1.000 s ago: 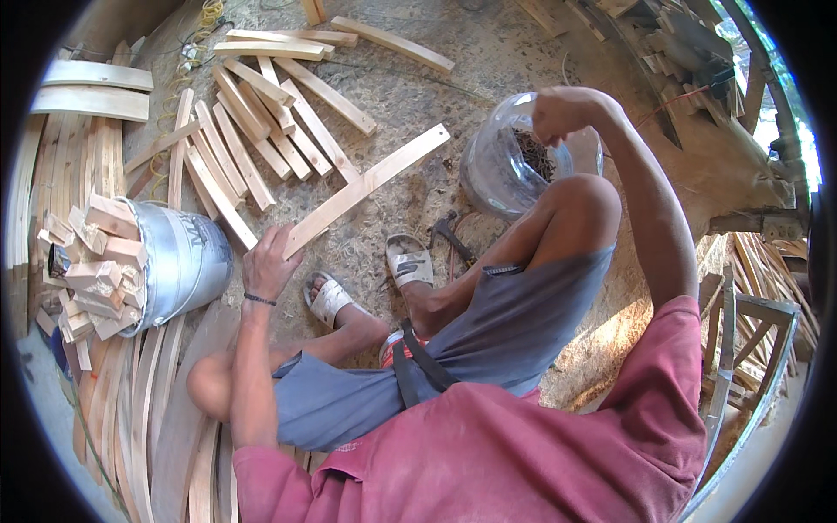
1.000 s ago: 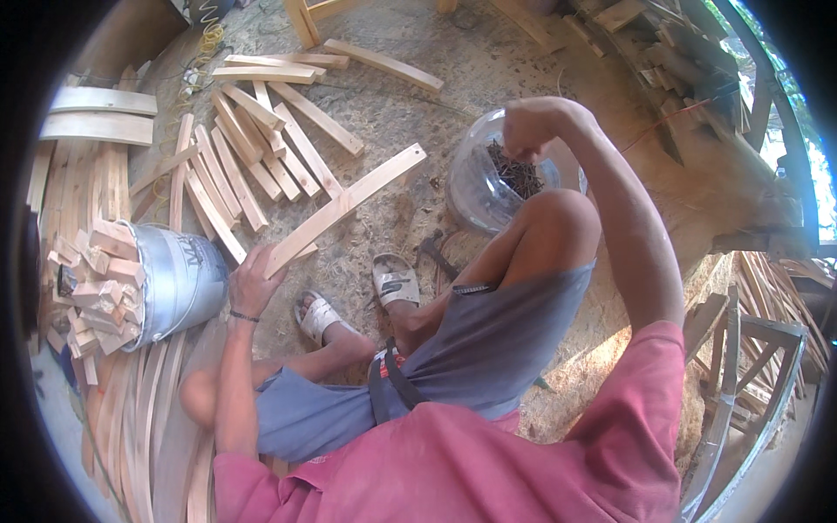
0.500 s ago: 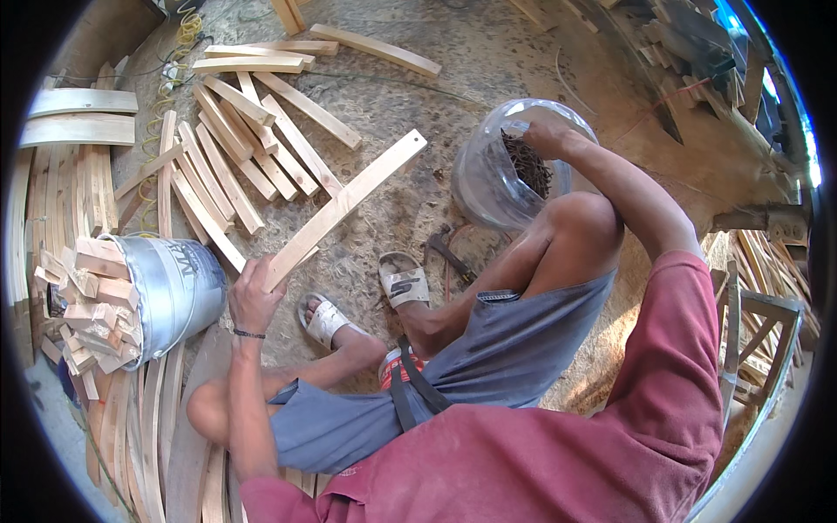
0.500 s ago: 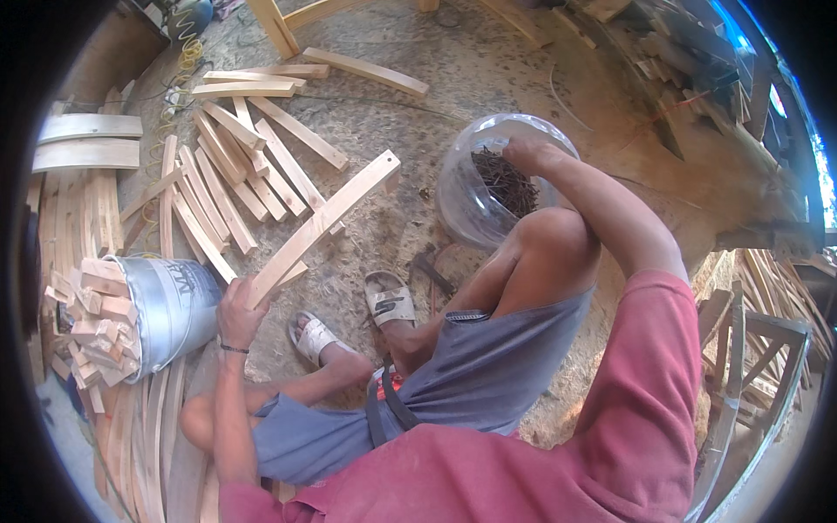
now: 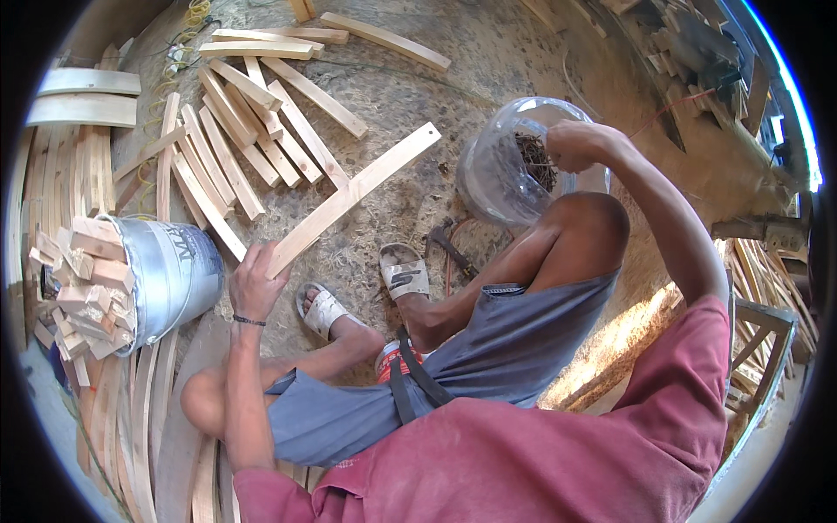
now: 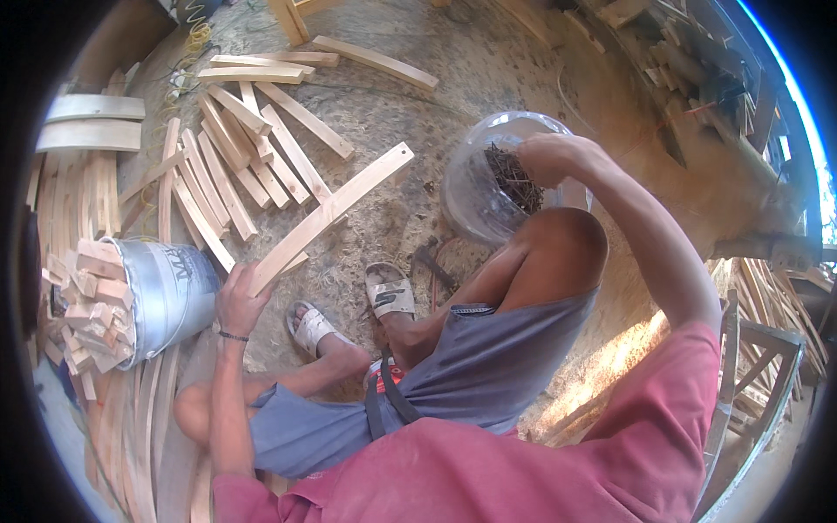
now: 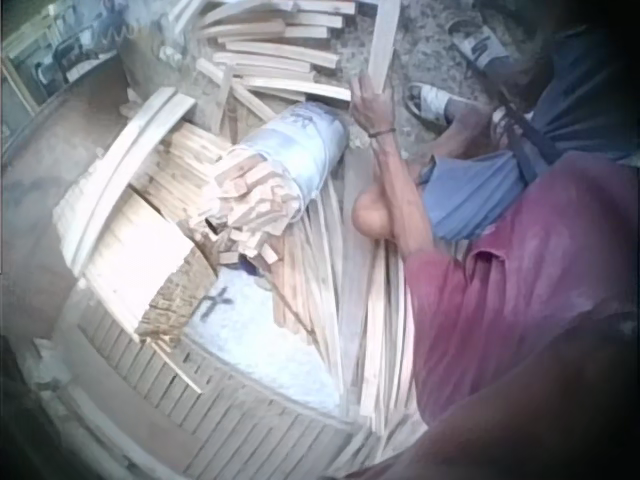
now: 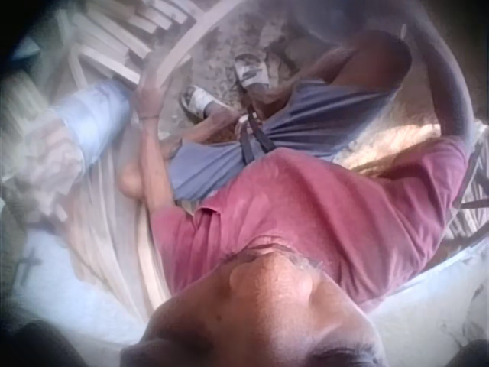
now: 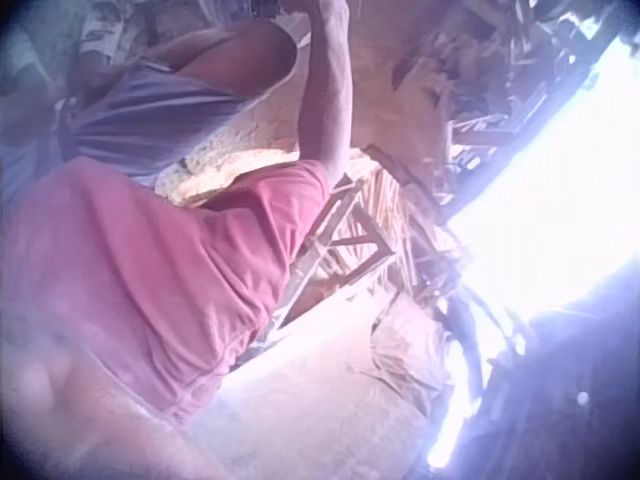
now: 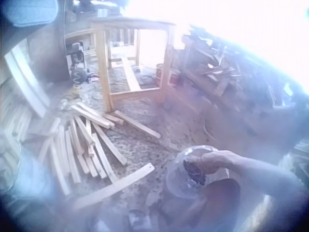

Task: The person applies glue from a bottle onto small wooden blocks, positions them onto longer wood strips, and hammers nails into the joints to secure the assembly.

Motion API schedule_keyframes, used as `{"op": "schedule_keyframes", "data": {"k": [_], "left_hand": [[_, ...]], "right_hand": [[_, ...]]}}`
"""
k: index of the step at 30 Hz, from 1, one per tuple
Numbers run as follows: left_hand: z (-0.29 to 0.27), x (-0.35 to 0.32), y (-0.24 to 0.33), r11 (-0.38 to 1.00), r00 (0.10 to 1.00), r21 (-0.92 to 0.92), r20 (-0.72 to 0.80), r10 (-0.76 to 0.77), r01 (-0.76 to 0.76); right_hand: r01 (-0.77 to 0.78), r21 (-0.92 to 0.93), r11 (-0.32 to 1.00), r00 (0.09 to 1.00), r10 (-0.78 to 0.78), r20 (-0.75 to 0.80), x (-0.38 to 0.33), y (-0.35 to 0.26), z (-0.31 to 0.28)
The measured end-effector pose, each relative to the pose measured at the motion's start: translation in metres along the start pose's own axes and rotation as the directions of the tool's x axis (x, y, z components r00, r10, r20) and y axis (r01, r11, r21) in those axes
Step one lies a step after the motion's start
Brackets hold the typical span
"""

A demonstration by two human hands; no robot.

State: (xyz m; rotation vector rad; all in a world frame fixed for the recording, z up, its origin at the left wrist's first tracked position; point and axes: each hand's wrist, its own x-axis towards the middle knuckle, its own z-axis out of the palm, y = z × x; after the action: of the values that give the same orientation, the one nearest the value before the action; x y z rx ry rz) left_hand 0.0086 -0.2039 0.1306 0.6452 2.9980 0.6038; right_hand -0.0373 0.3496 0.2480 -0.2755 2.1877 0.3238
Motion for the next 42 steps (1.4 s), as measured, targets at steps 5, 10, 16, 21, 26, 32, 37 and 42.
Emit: {"op": "schedule_keyframes", "data": {"k": [5, 10, 16, 21, 26, 32, 37, 42], "left_hand": [[-0.005, -0.005, -0.002, 1.0, 1.0, 0.017, 0.022, -0.017, 0.017], [-0.004, -0.007, -0.006, 1.0, 1.0, -0.013, 0.015, 0.003, -0.003], [-0.004, -0.017, -0.018, 1.0, 1.0, -0.02, -0.003, 0.001, -0.001], [-0.006, -0.017, -0.017, 0.999, 0.999, 0.039, 0.033, 0.007, -0.009], [-0.007, -0.019, -0.015, 1.0, 1.0, 0.015, 0.012, 0.005, -0.005], [-0.006, -0.018, -0.016, 1.0, 0.999, -0.004, 0.037, -0.001, 0.001], [-0.004, -0.015, -0.017, 1.0, 0.998, 0.005, 0.061, -0.017, 0.017], [-0.013, -0.012, -0.01, 0.998, 0.991, 0.051, 0.125, -0.04, 0.034]], "right_hand": [[0.186, 0.619, 0.763, 0.979, -0.091, -0.181, -0.085, -0.046, -0.058], [0.515, 0.815, 0.265, 0.826, -0.407, -0.389, -0.084, -0.099, -0.076], [0.538, 0.835, -0.113, 0.716, -0.462, -0.523, -0.048, -0.174, -0.092], [0.603, 0.781, -0.162, 0.677, -0.415, -0.608, -0.031, -0.209, -0.1], [0.678, 0.724, -0.129, 0.631, -0.403, -0.663, -0.026, -0.236, -0.107], [0.803, 0.566, -0.187, 0.504, -0.294, -0.812, 0.021, -0.284, -0.089], [0.855, 0.501, 0.135, 0.516, -0.119, -0.848, 0.052, -0.333, -0.073], [0.873, 0.425, 0.241, 0.462, -0.124, -0.878, 0.074, -0.36, -0.061]]}}
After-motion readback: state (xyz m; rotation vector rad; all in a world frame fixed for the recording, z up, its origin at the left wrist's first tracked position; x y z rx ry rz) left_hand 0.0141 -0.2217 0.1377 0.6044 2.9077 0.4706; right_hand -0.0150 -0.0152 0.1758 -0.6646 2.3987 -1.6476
